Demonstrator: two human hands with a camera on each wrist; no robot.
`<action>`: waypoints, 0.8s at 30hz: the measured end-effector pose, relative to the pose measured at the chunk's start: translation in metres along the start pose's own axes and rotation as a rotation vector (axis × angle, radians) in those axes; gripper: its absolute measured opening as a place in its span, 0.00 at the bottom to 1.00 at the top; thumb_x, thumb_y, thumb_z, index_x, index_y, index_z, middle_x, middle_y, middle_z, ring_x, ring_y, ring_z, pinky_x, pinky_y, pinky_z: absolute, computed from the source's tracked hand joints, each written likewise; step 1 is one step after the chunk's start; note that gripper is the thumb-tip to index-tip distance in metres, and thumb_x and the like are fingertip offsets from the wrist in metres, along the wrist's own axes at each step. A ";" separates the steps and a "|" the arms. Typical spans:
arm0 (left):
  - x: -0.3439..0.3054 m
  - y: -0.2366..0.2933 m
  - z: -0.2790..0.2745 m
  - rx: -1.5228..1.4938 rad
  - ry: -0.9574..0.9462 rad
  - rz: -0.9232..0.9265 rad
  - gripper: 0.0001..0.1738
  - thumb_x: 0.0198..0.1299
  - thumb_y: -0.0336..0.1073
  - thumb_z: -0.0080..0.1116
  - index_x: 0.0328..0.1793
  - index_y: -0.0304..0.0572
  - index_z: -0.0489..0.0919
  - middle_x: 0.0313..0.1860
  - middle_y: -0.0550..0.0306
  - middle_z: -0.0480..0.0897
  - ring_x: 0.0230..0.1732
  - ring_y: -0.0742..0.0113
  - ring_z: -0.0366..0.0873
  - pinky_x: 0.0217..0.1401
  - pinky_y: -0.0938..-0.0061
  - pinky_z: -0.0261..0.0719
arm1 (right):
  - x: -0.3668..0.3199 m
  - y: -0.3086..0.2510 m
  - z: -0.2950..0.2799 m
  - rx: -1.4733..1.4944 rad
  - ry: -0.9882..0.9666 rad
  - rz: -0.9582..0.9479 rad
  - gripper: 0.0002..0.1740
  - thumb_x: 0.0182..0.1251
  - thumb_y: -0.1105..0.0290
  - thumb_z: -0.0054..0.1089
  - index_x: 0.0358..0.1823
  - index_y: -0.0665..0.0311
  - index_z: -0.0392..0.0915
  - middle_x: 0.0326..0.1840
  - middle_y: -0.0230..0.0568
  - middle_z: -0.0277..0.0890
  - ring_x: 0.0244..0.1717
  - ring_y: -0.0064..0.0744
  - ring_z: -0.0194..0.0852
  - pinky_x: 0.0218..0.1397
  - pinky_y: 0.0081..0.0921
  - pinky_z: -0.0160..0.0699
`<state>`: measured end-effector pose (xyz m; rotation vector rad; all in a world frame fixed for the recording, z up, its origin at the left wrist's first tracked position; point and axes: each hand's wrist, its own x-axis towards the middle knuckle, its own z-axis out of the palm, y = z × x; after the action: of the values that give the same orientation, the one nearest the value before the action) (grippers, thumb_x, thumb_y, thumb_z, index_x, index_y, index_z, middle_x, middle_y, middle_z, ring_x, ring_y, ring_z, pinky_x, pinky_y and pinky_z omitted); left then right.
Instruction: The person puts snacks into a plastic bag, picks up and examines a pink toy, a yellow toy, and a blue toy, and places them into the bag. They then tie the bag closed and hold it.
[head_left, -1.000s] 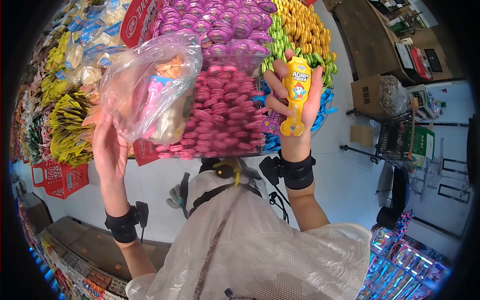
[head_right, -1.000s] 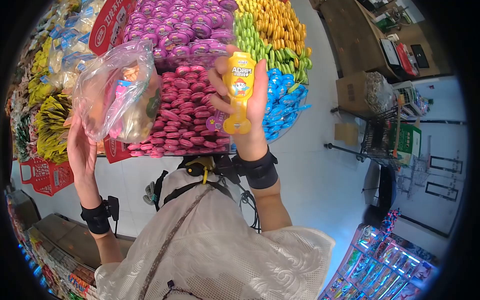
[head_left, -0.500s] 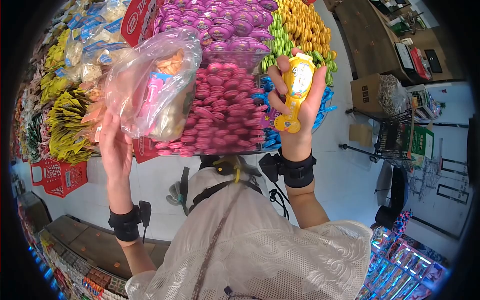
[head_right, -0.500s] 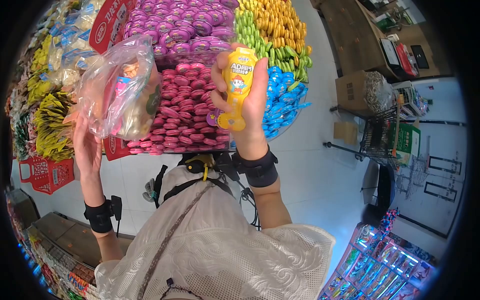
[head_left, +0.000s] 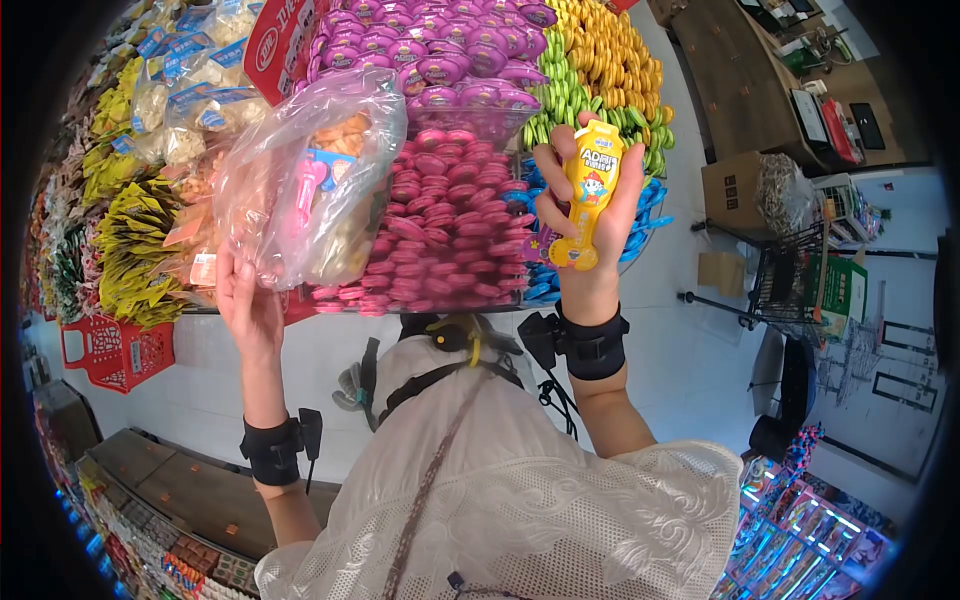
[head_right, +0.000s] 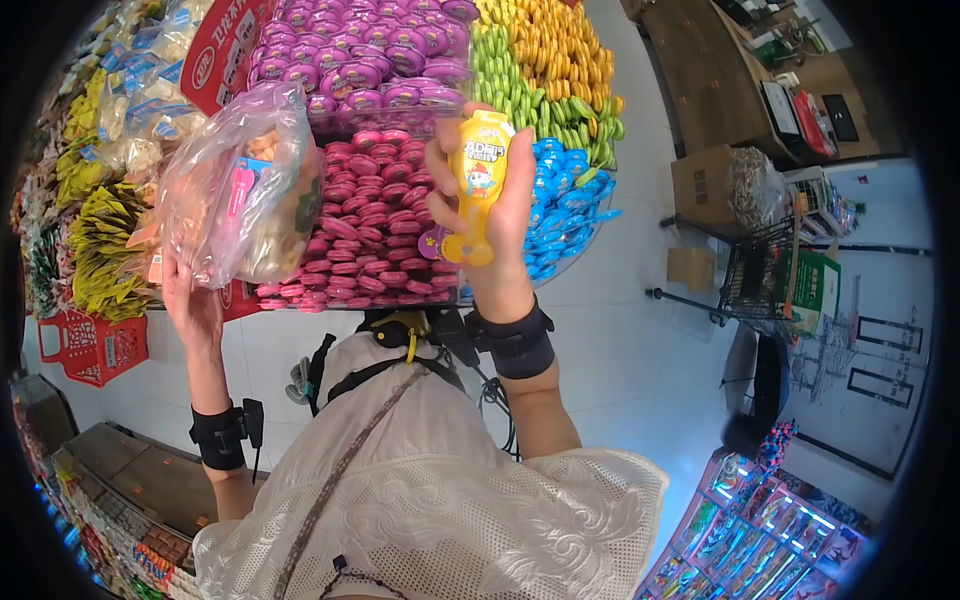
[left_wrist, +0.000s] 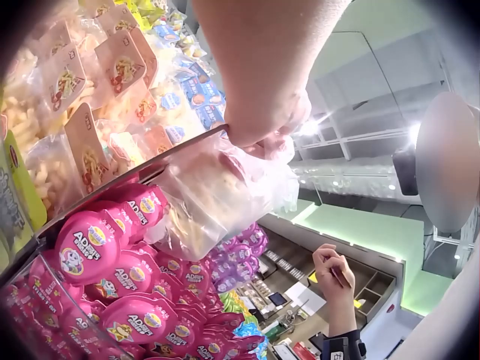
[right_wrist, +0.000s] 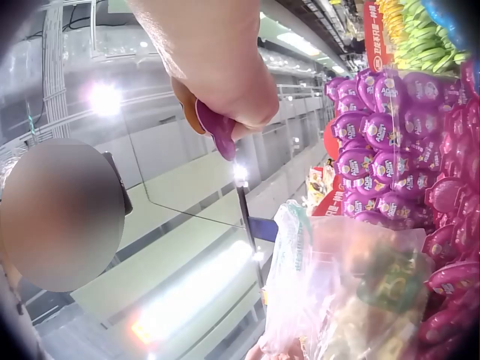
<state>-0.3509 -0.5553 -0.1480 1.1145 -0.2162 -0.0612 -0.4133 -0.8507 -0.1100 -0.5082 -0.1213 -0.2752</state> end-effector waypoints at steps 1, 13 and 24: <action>0.000 0.000 0.001 -0.019 0.022 0.004 0.27 0.56 0.33 0.47 0.60 0.30 0.56 0.53 0.49 0.67 0.49 0.68 0.68 0.48 0.76 0.69 | 0.000 0.000 -0.001 0.003 0.002 0.000 0.23 0.65 0.48 0.28 0.49 0.57 0.60 0.33 0.34 0.57 0.23 0.20 0.50 0.09 0.07 0.49; 0.001 -0.001 -0.005 -0.095 0.021 -0.013 0.28 0.56 0.33 0.46 0.62 0.30 0.54 0.56 0.48 0.64 0.55 0.64 0.65 0.56 0.71 0.65 | -0.002 -0.002 -0.004 -0.013 0.015 -0.008 0.22 0.65 0.49 0.30 0.47 0.57 0.62 0.33 0.35 0.57 0.22 0.20 0.51 0.08 0.07 0.50; 0.000 0.003 0.000 -0.113 0.054 -0.033 0.32 0.54 0.35 0.50 0.62 0.30 0.53 0.58 0.48 0.63 0.59 0.62 0.61 0.60 0.68 0.61 | 0.019 0.000 -0.044 0.142 0.097 0.094 0.17 0.64 0.56 0.37 0.48 0.56 0.63 0.30 0.39 0.62 0.18 0.25 0.55 0.07 0.14 0.54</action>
<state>-0.3510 -0.5544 -0.1453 1.0056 -0.1444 -0.0722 -0.3933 -0.8764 -0.1448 -0.3577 -0.0225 -0.1969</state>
